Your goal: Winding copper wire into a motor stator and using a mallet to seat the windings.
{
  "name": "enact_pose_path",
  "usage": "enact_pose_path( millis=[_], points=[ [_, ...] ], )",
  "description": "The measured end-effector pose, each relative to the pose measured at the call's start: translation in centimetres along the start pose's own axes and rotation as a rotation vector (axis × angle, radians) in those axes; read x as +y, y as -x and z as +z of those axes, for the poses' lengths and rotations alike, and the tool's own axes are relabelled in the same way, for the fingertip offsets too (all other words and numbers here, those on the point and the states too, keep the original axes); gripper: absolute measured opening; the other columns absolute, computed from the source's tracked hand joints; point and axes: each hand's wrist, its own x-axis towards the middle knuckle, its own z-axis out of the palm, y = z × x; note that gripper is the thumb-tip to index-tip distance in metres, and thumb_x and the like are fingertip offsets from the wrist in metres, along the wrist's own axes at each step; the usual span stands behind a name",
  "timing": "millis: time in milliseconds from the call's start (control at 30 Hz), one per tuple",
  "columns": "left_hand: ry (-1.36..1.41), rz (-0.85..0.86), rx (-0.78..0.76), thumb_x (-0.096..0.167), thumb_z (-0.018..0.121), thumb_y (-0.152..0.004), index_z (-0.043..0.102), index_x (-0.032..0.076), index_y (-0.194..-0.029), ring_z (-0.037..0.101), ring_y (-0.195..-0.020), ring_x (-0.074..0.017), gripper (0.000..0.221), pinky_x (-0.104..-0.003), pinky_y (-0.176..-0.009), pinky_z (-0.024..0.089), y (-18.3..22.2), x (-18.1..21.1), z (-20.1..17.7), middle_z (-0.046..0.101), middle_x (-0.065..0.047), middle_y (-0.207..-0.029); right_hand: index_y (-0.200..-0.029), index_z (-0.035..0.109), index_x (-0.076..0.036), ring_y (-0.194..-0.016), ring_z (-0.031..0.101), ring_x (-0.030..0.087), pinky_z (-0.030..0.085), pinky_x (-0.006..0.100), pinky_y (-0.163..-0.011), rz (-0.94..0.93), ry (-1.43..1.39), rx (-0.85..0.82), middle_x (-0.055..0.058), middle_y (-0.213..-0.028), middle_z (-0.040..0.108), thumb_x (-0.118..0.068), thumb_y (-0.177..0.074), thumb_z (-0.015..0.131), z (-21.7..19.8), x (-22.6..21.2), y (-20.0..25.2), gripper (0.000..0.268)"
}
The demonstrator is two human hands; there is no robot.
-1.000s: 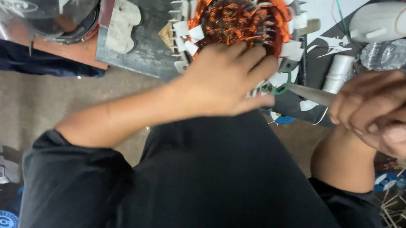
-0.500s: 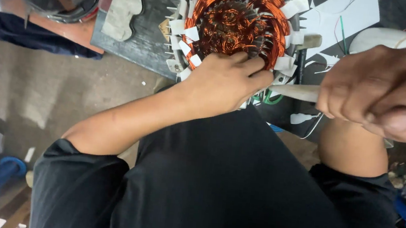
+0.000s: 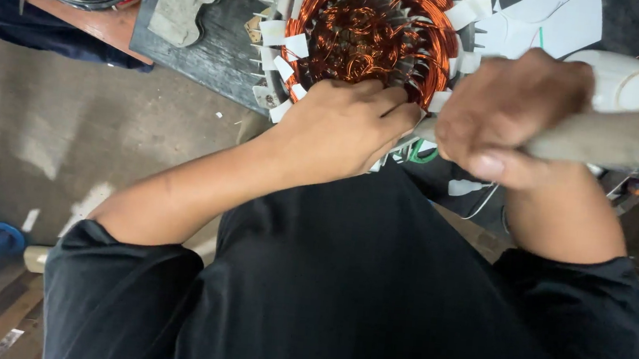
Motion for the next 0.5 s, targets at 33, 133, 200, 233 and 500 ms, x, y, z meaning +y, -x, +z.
enact_pose_path(
  millis=[33, 133, 200, 233, 500],
  points=[
    [-0.001, -0.002, 0.008, 0.025, 0.051, -0.104, 0.064, 0.010, -0.109, 0.067, -0.085, -0.0260, 0.020, -0.039, -0.044, 0.047, -0.2, 0.1, 0.0, 0.069, -0.007, -0.100, -0.062, 0.052, -0.007, -0.029, 0.048, 0.006, 0.046, 0.019, -0.029, 0.003, 0.002, -0.008, -0.002, -0.044, 0.049, -0.003, -0.085, 0.055, 0.4, 0.2, 0.1, 0.023],
    [0.016, -0.047, -0.006, 0.019, 0.052, -0.101, 0.067, 0.011, -0.100, 0.065, -0.071, -0.0228, 0.018, -0.037, -0.036, 0.044, 0.0, 0.1, -0.3, 0.068, -0.004, -0.087, -0.061, 0.045, -0.014, -0.030, 0.037, 0.006, 0.032, 0.021, -0.029, 0.001, 0.059, 0.015, -0.007, -0.042, 0.038, -0.008, -0.092, 0.052, 1.5, 1.9, 0.2, 0.032],
    [0.039, -0.026, 0.039, 0.017, 0.050, -0.102, 0.057, 0.009, -0.082, 0.059, -0.057, -0.0225, 0.023, -0.036, -0.037, 0.045, 0.0, 0.1, 0.3, 0.059, -0.007, -0.072, -0.060, 0.038, -0.013, -0.029, 0.042, 0.004, 0.042, 0.018, -0.025, -0.150, 0.153, 0.079, -0.005, -0.046, 0.035, 0.006, -0.081, 0.050, 1.7, 3.6, 0.8, 0.031],
    [0.032, -0.026, 0.039, 0.017, 0.050, -0.102, 0.057, 0.009, -0.082, 0.059, -0.057, -0.0225, 0.023, -0.036, -0.037, 0.045, 0.1, 0.0, 0.3, 0.059, -0.007, -0.072, -0.060, 0.038, -0.013, -0.029, 0.042, 0.004, 0.042, 0.018, -0.025, -0.156, 0.151, 0.077, -0.005, -0.046, 0.035, 0.006, -0.081, 0.050, 1.7, 3.3, 0.0, 0.031],
    [0.100, -0.033, -0.073, 0.010, 0.053, -0.094, 0.062, 0.006, -0.071, 0.064, -0.067, -0.0229, 0.025, -0.039, -0.039, 0.053, -0.1, 0.0, 0.9, 0.063, -0.006, -0.078, -0.062, 0.044, -0.011, -0.037, 0.039, 0.012, 0.032, 0.026, -0.037, 0.042, 0.412, -0.048, -0.001, -0.045, 0.036, -0.008, -0.096, 0.048, -0.2, 3.3, 1.7, 0.034]
  ],
)
